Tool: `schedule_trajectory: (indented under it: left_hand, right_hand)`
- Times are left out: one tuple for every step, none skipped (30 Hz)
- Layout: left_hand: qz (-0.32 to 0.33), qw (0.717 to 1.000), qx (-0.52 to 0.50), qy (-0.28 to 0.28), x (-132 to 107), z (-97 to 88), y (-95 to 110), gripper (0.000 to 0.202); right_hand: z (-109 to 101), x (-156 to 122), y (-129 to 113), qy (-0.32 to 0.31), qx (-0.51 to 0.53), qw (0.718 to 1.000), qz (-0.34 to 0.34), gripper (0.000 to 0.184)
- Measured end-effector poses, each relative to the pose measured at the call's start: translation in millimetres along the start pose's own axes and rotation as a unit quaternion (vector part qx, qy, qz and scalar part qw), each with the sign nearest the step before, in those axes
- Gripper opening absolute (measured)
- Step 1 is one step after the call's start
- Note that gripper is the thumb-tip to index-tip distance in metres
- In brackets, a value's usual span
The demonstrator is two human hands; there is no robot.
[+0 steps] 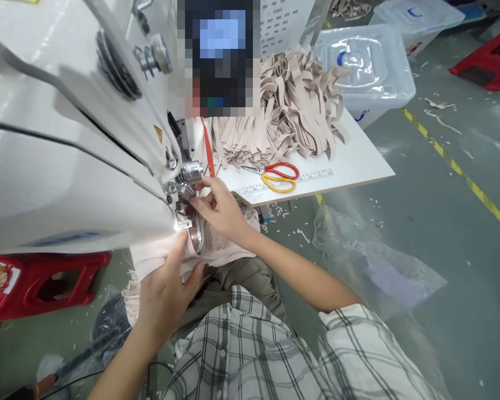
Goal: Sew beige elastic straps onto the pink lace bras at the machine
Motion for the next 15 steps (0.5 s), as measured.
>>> schedule_trajectory:
  left_hand:
    - [-0.009, 1.0, -0.001, -0.003, -0.8, 0.0, -2.7, 0.057]
    - [-0.014, 1.0, -0.003, -0.006, -1.5, 0.4, -4.7, 0.058]
    - [-0.015, 1.0, -0.004, -0.006, -1.8, 0.8, -5.6, 0.059]
    - [-0.013, 1.0, -0.005, -0.006, -1.8, 1.3, -5.7, 0.059]
    - [-0.008, 1.0, -0.006, -0.005, -1.7, 1.8, -5.2, 0.059]
    - [-0.001, 1.0, -0.008, -0.003, -1.6, 2.2, -4.4, 0.059]
    - [0.004, 1.0, -0.009, -0.002, -1.7, 2.5, -3.8, 0.059]
    - [0.008, 1.0, -0.012, -0.002, -2.1, 2.8, -3.6, 0.059]
    - [0.009, 1.0, -0.016, -0.003, -2.9, 2.9, -4.0, 0.059]
    - [0.009, 1.0, -0.019, -0.004, -4.1, 3.0, -4.7, 0.06]
    - [0.007, 1.0, -0.023, -0.006, -5.6, 3.3, -5.9, 0.062]
    - [0.005, 1.0, -0.027, -0.008, -7.2, 3.9, -7.0, 0.063]
    - [0.004, 0.999, -0.032, -0.006, -8.7, 4.4, -8.0, 0.063]
    - [0.005, 0.999, -0.036, 0.004, -10.2, 4.4, -9.0, 0.064]
    - [0.007, 0.999, -0.04, 0.021, -11.4, 3.7, -10.2, 0.067]
  right_hand:
    - [-2.0, -1.6, 3.3, -0.002, 0.018, 1.0, 0.012, 0.045]
    - [-3.1, -3.2, 6.5, -0.006, 0.034, 0.999, 0.024, 0.044]
    - [-3.3, -4.9, 9.2, -0.011, 0.045, 0.998, 0.032, 0.043]
    - [-3.4, -6.7, 11.3, -0.014, 0.051, 0.998, 0.036, 0.042]
    - [-3.6, -8.6, 12.9, -0.014, 0.054, 0.998, 0.039, 0.04]
    - [-3.8, -10.5, 14.5, -0.013, 0.055, 0.998, 0.042, 0.039]
    - [-4.2, -12.4, 16.2, -0.012, 0.055, 0.997, 0.046, 0.038]
    - [-4.3, -14.2, 18.0, -0.013, 0.055, 0.997, 0.051, 0.037]
    - [-3.9, -15.9, 20.0, -0.017, 0.056, 0.997, 0.058, 0.036]
    - [-3.2, -17.7, 22.1, -0.023, 0.06, 0.996, 0.063, 0.035]
    - [-1.9, -19.3, 24.2, -0.031, 0.068, 0.995, 0.068, 0.035]
    - [-0.4, -21.0, 26.4, -0.04, 0.079, 0.994, 0.071, 0.034]
    - [1.2, -22.5, 28.6, -0.047, 0.093, 0.992, 0.073, 0.034]
    - [2.9, -24.0, 31.0, -0.054, 0.106, 0.99, 0.076, 0.034]
    - [4.5, -25.5, 33.1, -0.059, 0.116, 0.988, 0.078, 0.034]
Point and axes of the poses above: each hand's wrist, its own x-axis towards the middle knuckle, its own z-axis out of the palm, y = z × x, the point moved 9 cm from there along x, towards the middle knuckle, and after that the axes turned 15 degrees about z, right-handed, at the moved point
